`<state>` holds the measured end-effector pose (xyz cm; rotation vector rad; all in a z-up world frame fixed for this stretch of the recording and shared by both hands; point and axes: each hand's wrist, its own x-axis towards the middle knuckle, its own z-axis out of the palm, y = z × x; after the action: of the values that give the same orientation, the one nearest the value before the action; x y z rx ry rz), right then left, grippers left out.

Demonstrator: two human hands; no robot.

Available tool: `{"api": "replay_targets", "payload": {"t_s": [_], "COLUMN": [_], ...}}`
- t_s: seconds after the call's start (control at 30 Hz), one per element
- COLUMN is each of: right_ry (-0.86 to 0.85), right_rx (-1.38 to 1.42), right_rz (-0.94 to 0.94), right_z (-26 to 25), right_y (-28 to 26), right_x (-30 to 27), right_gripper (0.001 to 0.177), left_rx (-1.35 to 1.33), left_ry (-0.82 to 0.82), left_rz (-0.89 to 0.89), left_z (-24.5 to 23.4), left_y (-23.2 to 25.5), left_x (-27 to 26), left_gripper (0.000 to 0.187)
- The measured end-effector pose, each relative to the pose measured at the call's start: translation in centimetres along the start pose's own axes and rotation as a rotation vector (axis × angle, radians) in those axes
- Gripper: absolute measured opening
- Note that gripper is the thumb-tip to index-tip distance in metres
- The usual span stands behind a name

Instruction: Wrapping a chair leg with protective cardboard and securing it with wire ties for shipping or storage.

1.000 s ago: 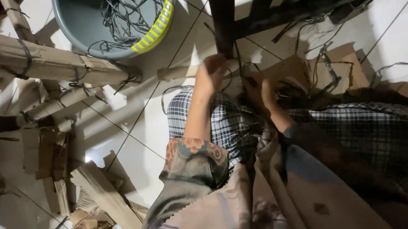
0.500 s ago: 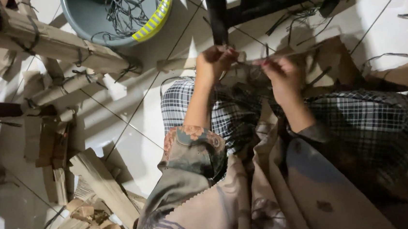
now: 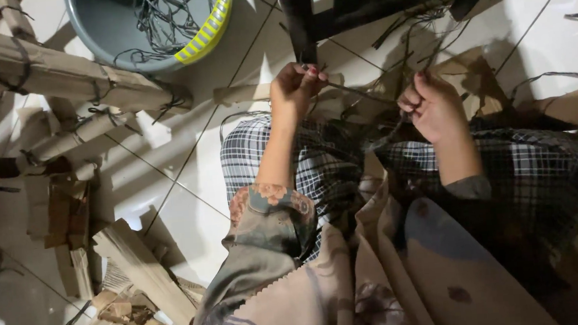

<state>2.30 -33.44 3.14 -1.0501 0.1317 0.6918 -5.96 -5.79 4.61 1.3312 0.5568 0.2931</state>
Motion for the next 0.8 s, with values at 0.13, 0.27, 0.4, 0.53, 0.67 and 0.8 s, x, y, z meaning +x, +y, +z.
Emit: {"api": "replay_targets", "payload": {"t_s": [0.13, 0.27, 0.4, 0.53, 0.67, 0.8], "right_ry": [0.286, 0.516, 0.596, 0.057, -0.163, -0.060], "right_rx": [-0.134, -1.202, -1.459, -1.288, -1.038, -1.075], "right_rz": [0.076, -0.093, 0.147, -0.602, -0.499, -0.372], "right_z": [-4.4, -11.3, 5.5, 9.6, 10.9, 8.3], "right_y": [-0.1, 1.0, -4.3, -0.6, 4.4, 4.1], "right_x": [1.0, 2.9, -3.1, -2.3, 1.0, 0.8], "right_gripper": [0.023, 0.032, 0.090, 0.061, 0.035, 0.027], "left_rx": [0.016, 0.184, 0.020, -0.006, 0.045, 0.361], "left_ry": [0.175, 0.218, 0.024, -0.169, -0.166, 0.180], "left_rz": [0.137, 0.158, -0.108, 0.018, -0.014, -0.061], "left_z": [-2.7, -3.3, -2.3, -1.9, -2.0, -3.1], "left_y": [0.7, 0.9, 1.7, 0.4, 0.1, 0.5], "left_x": [0.9, 1.1, 0.0, 0.2, 0.7, 1.4], "left_gripper": [0.010, 0.004, 0.023, 0.017, 0.011, 0.032]}}
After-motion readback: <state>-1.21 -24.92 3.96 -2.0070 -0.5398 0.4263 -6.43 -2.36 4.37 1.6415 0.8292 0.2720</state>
